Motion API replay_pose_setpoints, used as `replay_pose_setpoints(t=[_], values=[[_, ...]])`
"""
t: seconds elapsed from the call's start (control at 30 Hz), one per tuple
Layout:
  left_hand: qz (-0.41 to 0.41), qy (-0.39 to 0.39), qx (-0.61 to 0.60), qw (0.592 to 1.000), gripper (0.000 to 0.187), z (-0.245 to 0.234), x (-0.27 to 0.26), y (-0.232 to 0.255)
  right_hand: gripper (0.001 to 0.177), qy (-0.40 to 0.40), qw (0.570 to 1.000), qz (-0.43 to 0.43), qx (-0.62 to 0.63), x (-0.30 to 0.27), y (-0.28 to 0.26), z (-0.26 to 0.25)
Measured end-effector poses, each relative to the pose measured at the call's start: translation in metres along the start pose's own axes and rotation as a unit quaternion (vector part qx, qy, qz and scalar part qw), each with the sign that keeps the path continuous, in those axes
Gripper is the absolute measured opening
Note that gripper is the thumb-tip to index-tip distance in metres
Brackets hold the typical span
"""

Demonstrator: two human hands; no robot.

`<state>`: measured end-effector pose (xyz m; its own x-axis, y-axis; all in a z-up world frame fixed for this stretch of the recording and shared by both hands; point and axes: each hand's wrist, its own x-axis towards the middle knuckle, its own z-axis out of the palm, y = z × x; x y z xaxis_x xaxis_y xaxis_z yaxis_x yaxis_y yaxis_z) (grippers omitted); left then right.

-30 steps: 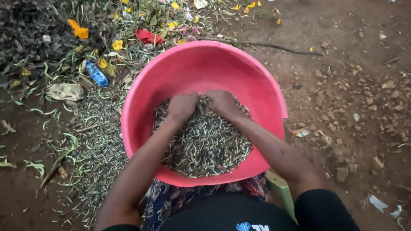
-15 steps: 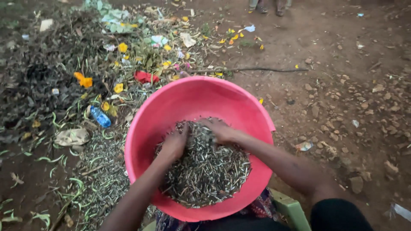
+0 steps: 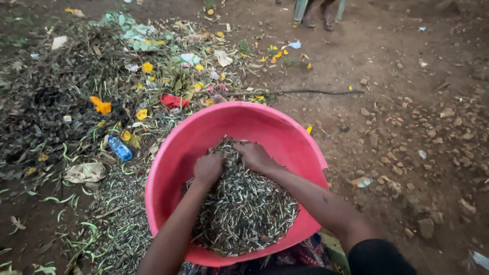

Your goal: The person continuously mixes and sifts a pile of shredded plant material inside a red plastic basin using both hands. The hands repeatedly lift and turn the material within the basin.

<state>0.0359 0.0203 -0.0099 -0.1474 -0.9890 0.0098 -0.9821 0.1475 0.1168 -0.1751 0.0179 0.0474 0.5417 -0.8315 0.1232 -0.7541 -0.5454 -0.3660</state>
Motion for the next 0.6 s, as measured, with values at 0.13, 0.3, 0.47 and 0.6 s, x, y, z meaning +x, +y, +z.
replay_pose_setpoints(t=[0.13,0.3,0.47,0.6], values=[[-0.003,-0.043,-0.005,0.999,0.03,-0.038,-0.015,0.003,0.046,0.0,0.998,0.048,-0.042,0.007,0.035,0.025],[-0.007,-0.094,-0.11,0.989,0.113,-0.127,-0.054,0.03,0.061,-0.11,0.988,0.098,-0.052,-0.002,-0.044,-0.074],[0.047,0.057,0.044,0.996,0.054,0.021,-0.007,0.02,0.085,-0.054,0.993,-0.084,-0.066,0.009,-0.011,0.012],[0.066,0.081,0.06,0.993,0.024,0.058,0.011,0.012,0.033,-0.023,0.995,-0.003,0.096,-0.027,-0.082,-0.056]])
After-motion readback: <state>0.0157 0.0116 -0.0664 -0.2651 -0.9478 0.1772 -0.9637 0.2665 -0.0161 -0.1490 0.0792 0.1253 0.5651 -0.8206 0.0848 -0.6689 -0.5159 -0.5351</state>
